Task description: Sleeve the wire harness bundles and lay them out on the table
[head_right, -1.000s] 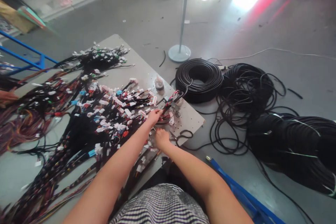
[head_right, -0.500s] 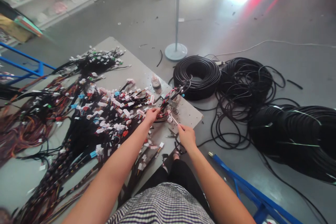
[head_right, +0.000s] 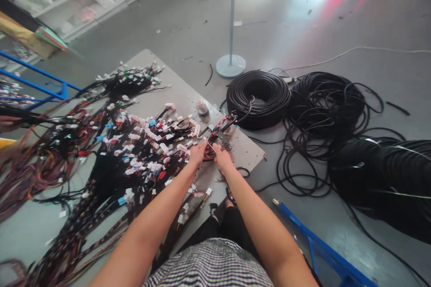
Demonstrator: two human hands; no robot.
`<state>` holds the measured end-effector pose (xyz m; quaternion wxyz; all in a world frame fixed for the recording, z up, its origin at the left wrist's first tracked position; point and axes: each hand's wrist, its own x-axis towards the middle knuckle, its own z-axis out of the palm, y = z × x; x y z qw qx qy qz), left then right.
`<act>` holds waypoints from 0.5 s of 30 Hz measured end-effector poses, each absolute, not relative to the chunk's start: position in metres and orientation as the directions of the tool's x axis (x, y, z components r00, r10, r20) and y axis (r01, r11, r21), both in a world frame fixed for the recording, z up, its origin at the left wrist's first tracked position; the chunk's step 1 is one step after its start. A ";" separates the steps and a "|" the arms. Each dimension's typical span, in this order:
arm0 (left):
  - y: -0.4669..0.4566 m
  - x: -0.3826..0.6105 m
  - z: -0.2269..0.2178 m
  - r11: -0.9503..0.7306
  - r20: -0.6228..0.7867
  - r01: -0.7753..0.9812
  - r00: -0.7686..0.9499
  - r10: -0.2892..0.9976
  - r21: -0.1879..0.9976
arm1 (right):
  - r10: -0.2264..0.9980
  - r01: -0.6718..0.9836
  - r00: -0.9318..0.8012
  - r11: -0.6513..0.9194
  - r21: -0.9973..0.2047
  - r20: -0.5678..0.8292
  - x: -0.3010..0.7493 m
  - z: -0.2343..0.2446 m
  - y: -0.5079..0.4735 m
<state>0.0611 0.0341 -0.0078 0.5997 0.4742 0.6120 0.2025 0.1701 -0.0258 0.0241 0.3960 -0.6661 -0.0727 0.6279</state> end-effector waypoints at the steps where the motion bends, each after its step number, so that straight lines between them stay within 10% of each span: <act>1: 0.033 0.062 -0.007 0.461 -0.538 0.362 0.147 0.830 0.810 | 0.560 -0.433 0.188 -0.690 -0.580 -0.807 0.169 0.025 -0.022; 9: 0.036 0.067 -0.009 0.477 -0.541 0.387 0.069 0.838 0.789 | 0.535 -0.486 0.501 -0.477 -0.732 -0.681 0.137 0.007 -0.012; 15: 0.042 0.066 -0.013 0.519 -0.579 0.454 -0.010 0.816 0.724 | 0.625 -0.367 0.235 -0.653 -0.663 -0.745 0.213 0.018 -0.017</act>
